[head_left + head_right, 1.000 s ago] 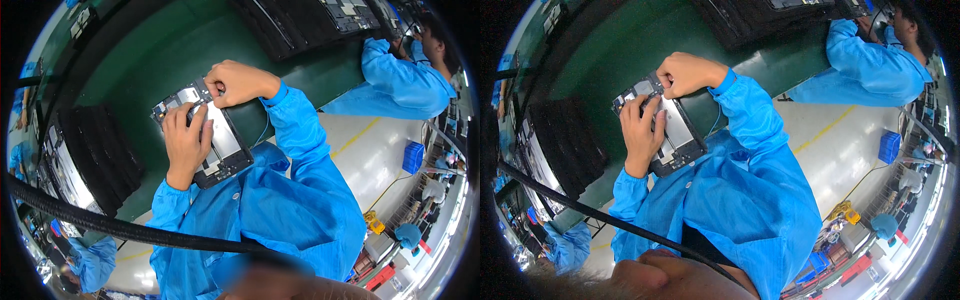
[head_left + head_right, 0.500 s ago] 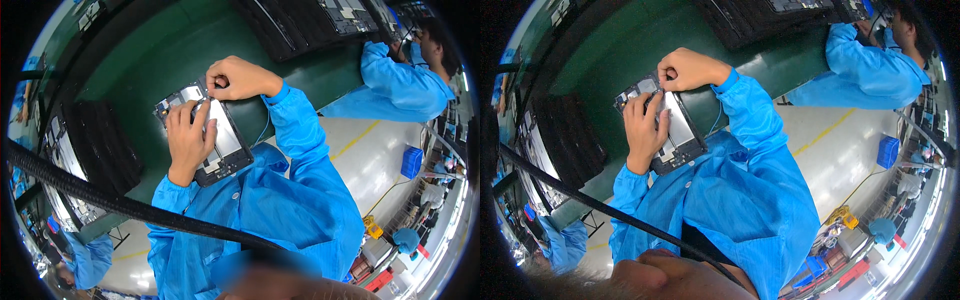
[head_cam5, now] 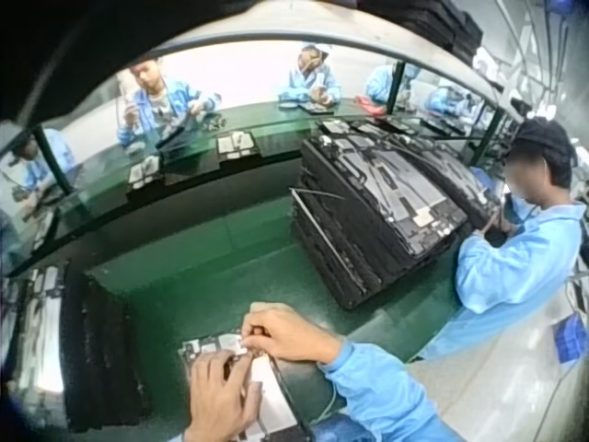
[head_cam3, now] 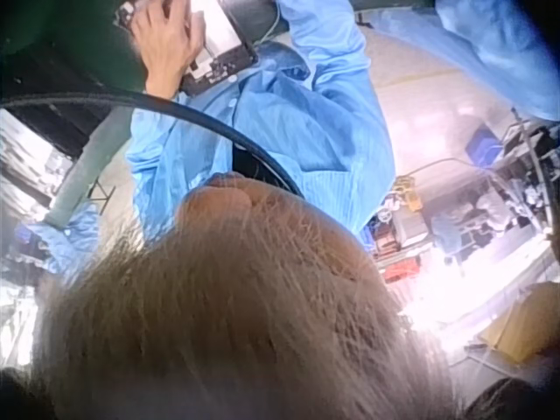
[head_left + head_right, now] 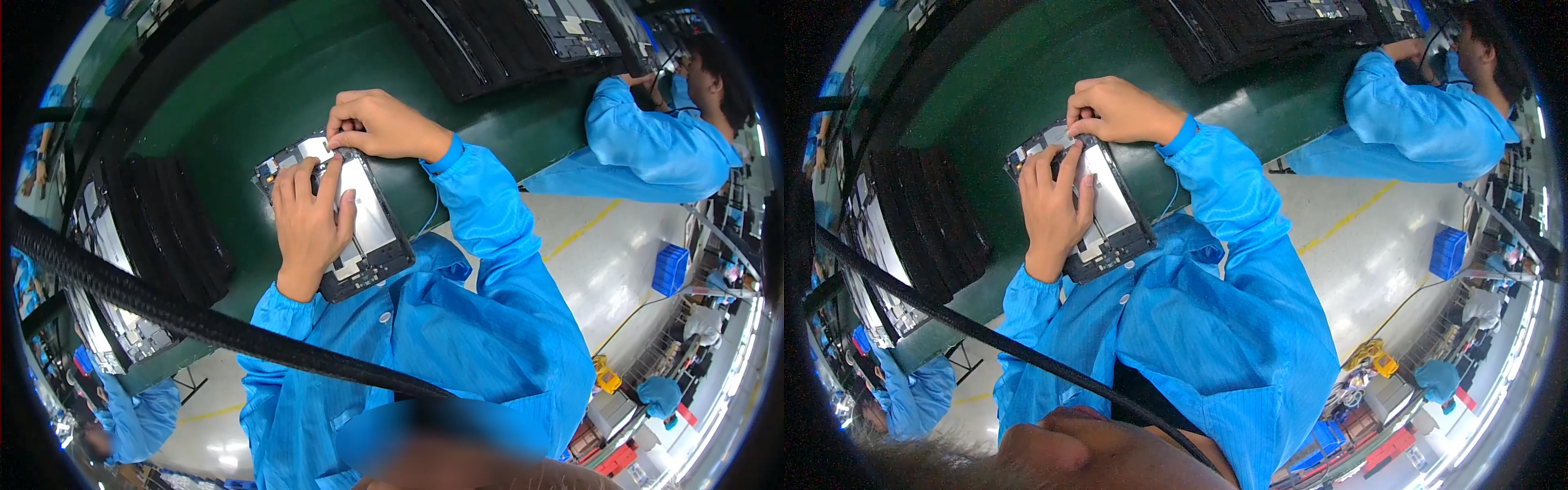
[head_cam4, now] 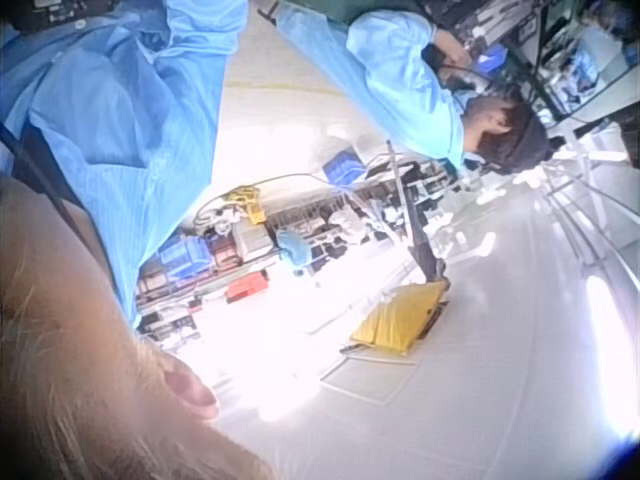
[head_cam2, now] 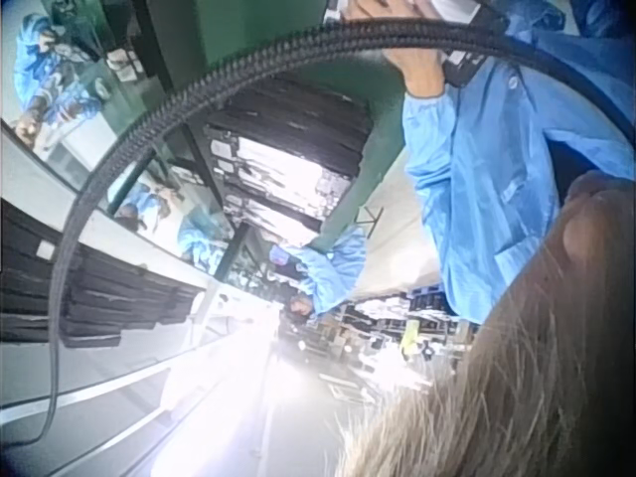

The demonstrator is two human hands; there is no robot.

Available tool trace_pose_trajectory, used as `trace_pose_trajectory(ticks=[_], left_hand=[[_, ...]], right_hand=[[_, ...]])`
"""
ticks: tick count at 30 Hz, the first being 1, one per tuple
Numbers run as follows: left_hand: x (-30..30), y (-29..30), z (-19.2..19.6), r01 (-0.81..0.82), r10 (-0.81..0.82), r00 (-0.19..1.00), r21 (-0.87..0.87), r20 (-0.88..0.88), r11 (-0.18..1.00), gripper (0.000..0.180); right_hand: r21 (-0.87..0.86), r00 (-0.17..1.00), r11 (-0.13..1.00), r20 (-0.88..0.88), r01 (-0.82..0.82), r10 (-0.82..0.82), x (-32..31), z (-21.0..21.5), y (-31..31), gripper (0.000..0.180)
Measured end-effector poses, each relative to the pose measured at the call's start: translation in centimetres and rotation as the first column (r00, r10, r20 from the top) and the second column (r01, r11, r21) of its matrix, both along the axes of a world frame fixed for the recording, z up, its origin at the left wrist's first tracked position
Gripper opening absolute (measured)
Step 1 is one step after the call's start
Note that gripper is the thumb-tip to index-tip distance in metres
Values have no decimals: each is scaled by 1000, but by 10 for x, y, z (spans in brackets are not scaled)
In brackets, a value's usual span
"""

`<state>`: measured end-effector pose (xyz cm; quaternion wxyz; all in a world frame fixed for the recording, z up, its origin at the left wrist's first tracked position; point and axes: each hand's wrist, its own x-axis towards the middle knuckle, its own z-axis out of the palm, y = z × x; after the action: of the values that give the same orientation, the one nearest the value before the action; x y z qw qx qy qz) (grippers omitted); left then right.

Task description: Assembling components and connecting cables inside a tablet or display device on a factory production line.

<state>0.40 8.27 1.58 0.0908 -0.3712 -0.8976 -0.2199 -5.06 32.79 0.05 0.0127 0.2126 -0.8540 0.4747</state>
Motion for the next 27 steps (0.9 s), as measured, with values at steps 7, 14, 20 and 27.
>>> trace_pose_trajectory(ticks=[7, 14, 20, 27], left_hand=[[-3, -6, -8, 11, -11, 1000, 46, -6, 999, 47], [-9, -9, -4, 45, -44, 999, 27, -27, 999, 39], [-10, -11, -4, 65, -64, 997, 13, -47, 998, 36], [-11, -9, -3, 52, -51, 996, 14, -75, 999, 35]], right_hand=[[-42, 999, 998, -18, 36, -37, 0, -7, -11, 13], [-48, 999, 998, -24, 45, -46, -1, -7, -13, 14], [-38, 998, 997, -29, 63, -64, 1, -8, -16, 13], [-28, 995, 996, -43, 89, -90, -1, -14, -18, 13]])
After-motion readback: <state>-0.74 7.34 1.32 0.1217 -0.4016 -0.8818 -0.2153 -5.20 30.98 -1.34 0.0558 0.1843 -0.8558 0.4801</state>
